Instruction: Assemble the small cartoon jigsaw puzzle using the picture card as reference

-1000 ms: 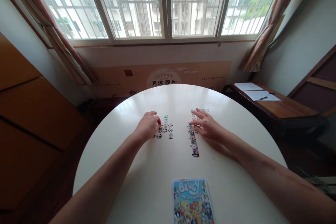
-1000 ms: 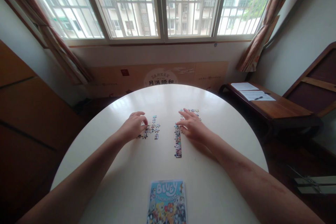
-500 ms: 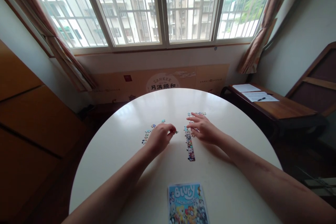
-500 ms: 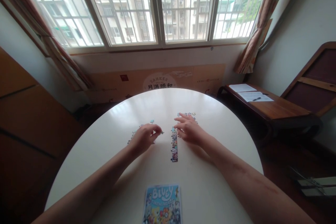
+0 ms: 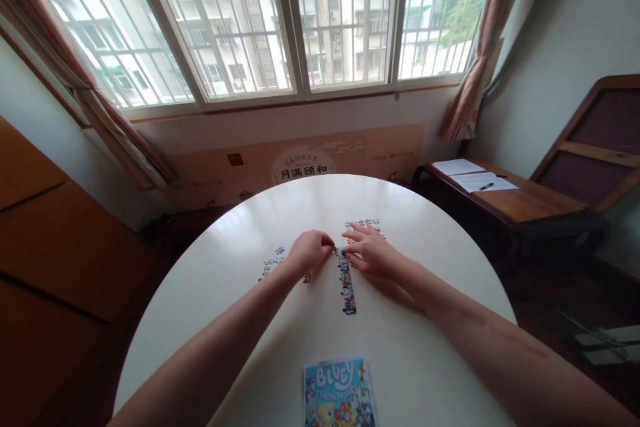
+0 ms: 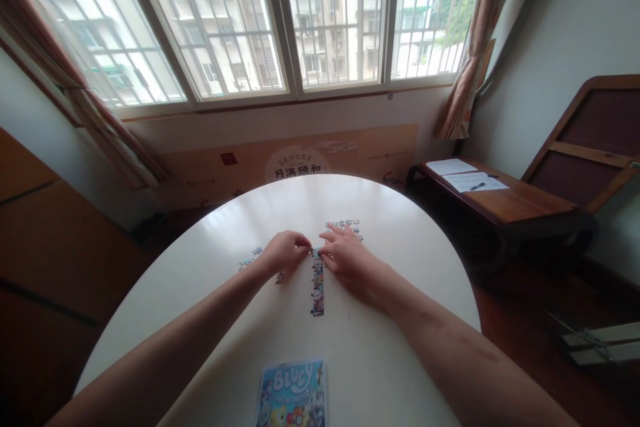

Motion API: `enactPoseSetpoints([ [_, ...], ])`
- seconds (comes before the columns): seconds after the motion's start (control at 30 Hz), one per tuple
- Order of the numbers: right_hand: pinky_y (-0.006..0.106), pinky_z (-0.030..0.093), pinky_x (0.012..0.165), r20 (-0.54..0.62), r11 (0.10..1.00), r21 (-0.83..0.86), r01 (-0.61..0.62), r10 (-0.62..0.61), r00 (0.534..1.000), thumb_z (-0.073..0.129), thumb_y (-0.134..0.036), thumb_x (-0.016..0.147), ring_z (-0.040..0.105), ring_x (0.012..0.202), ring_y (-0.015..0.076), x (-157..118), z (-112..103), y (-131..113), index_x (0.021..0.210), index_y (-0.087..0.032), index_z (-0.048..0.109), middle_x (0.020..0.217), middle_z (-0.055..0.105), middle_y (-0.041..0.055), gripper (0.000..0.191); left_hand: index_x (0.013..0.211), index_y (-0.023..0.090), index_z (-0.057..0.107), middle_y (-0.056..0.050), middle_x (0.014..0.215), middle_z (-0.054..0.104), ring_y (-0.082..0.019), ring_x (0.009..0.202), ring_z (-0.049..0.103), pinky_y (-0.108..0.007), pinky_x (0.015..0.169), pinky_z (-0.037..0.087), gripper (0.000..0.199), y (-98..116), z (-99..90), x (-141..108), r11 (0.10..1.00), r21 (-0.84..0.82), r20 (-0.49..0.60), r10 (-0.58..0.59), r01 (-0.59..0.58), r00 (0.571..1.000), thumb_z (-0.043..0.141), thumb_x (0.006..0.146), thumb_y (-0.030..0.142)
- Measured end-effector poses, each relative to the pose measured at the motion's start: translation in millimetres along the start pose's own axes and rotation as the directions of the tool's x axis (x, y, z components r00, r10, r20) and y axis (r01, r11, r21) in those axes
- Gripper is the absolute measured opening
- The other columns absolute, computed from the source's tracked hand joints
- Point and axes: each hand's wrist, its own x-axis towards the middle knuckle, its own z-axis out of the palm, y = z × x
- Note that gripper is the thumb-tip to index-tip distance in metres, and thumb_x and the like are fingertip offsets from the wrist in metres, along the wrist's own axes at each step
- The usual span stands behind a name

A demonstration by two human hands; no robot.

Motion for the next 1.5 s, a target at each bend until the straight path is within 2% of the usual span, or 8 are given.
enactPoseSetpoints([
  [0.13,0.072,0.032,0.11,0.007,1.0,0.003,-0.002,0.002,1.0,0.06,-0.022,0.092,0.043,0.142,0.0413,0.7,-1.6,-0.7,0.102,-0.027,0.08,0.137,0.065,0.0106,0.024,0.091,0.025,0.083,-0.003,0.091,0.08,-0.024,0.089,0.073,-0.031,0.08,0.053,0.025,0.2,-1.3,4.3,0.999,0.04,0.019,-0.027,0.026,0.999,0.062,0.079,0.02],
  [0.47,0.072,0.031,0.11,0.024,1.0,0.003,-0.024,0.024,0.999,0.059,-0.022,0.093,0.043,0.142,0.0412,0.9,-6.1,-5.1,0.104,-0.027,0.08,0.139,0.064,0.0113,0.025,0.09,0.024,0.083,-0.003,0.09,0.08,-0.023,0.086,0.072,-0.029,0.08,0.052,0.024,8.5,-3.2,8.8,0.998,0.062,0.065,-0.005,0.001,0.998,0.062,0.078,0.02],
  [0.8,0.071,0.029,0.112,0.059,0.999,-0.027,-0.028,0.029,0.998,0.056,-0.023,0.094,0.04,0.144,0.0416,2.0,-7.7,-5.8,0.108,-0.026,0.079,0.142,0.062,0.0114,0.027,0.091,0.023,0.082,-0.004,0.091,0.08,-0.022,0.085,0.071,-0.029,0.076,0.05,0.024,8.3,-2.7,8.0,0.996,0.088,0.064,-0.025,0.019,0.998,0.061,0.081,0.022],
  [1.03,0.073,0.027,0.113,0.079,0.999,-0.03,-0.023,0.026,0.997,0.055,-0.024,0.095,0.04,0.144,0.0415,1.8,-11.5,-8.6,0.109,-0.025,0.079,0.142,0.061,0.0122,0.028,0.098,0.023,0.081,-0.003,0.099,0.079,-0.022,0.092,0.071,-0.028,0.081,0.051,0.023,5.5,-12.0,2.4,0.994,0.095,0.099,0.048,-0.057,0.994,0.067,0.082,0.031],
  [1.33,0.071,0.027,0.114,0.077,0.999,-0.028,-0.038,0.04,0.996,0.054,-0.023,0.095,0.04,0.145,0.0405,1.4,-13.1,-11.3,0.11,-0.025,0.078,0.143,0.061,0.0117,0.029,0.094,0.025,0.081,-0.003,0.094,0.077,-0.023,0.089,0.069,-0.03,0.079,0.051,0.02,11.3,-8.8,-0.7,0.983,0.177,0.046,0.042,-0.05,0.998,0.066,0.082,0.031],
  [1.5,0.071,0.028,0.113,0.071,0.999,-0.026,-0.027,0.029,0.997,0.056,-0.022,0.094,0.04,0.144,0.0408,2.0,-11.0,-9.6,0.109,-0.026,0.079,0.142,0.061,0.0116,0.028,0.093,0.026,0.082,-0.006,0.099,0.075,-0.025,0.094,0.068,-0.033,0.08,0.051,0.018,12.7,-8.8,-3.0,0.974,0.225,0.013,0.031,-0.033,0.999,0.067,0.084,0.031],
])
